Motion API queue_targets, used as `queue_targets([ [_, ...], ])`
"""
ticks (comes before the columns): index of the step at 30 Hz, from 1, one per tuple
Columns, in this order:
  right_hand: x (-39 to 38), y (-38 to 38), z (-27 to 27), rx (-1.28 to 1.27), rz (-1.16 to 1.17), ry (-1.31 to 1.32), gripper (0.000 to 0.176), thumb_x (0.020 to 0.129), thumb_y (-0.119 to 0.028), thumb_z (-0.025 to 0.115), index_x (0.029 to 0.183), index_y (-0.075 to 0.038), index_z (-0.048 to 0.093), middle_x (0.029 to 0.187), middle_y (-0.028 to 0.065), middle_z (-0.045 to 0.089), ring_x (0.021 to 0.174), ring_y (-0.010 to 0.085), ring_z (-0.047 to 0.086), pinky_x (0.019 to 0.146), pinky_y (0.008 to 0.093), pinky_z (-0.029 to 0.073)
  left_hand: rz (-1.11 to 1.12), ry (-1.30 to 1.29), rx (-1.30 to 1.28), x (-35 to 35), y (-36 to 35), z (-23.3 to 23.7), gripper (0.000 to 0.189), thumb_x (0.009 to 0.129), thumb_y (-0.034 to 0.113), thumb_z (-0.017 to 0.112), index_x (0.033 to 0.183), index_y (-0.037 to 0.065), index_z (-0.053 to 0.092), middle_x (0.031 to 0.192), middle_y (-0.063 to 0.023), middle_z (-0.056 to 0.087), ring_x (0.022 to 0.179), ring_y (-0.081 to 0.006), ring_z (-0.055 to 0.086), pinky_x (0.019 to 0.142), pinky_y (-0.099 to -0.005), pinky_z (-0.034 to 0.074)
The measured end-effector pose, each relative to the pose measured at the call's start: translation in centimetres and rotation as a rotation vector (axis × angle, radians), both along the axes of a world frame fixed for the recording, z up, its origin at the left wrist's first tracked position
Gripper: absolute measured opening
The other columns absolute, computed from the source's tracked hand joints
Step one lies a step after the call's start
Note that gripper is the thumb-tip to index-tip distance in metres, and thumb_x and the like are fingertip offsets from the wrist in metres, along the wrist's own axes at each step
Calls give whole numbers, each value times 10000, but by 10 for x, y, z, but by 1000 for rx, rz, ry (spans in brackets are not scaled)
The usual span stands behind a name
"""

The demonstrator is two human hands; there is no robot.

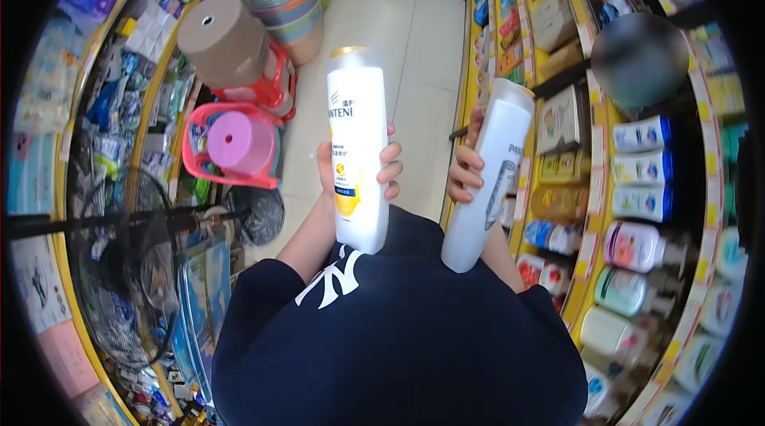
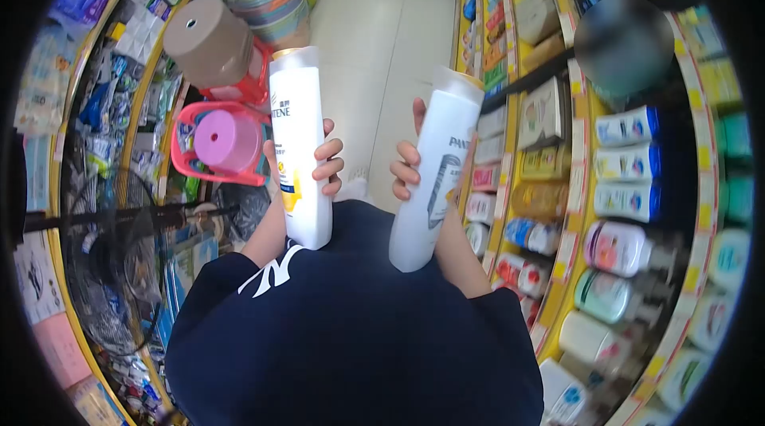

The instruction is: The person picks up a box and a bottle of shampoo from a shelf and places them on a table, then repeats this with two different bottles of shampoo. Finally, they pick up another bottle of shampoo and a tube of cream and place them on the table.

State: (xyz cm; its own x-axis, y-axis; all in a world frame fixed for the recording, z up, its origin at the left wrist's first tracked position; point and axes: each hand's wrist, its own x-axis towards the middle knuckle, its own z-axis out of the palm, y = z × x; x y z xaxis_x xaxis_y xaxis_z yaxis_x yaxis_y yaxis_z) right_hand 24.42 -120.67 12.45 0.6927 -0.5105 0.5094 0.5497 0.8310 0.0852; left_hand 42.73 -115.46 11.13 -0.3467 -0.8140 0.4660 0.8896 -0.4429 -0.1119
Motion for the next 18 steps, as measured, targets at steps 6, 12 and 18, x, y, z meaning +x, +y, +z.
queue_targets([
  [6, -3, -120, -1, -72, -72, -89, 674, 763, -510, 476, 1310, -281, 154, 926, 148, 432, 747, 258, 455, 677, 464, 417, -36, 7, -113, 19, -132, 12, 758, 672, 431, 620, 1197, 31, 249, 882, -113, 389, 770, -231, 443, 673, -408, 406],
  [12, -24, -234, -40, 99, -287, 32, 663, 763, -500, 492, 1300, -262, 185, 929, 134, 436, 794, 247, 446, 721, 472, 399, 90, -64, -15, 41, -258, -4, 814, 676, 428, 606, 1260, 50, 183, 1103, -179, 380, 959, -307, 441, 784, -517, 375],
  [18, -33, -406, -43, 111, -389, 157, 688, 771, -577, 396, 1312, -225, 159, 1185, 166, 402, 1070, 334, 407, 833, 549, 335, 193, -223, 81, 45, -406, -11, 871, 671, 464, 585, 1302, 74, 128, 1305, -197, 214, 1200, -336, 255, 862, -642, 248],
])
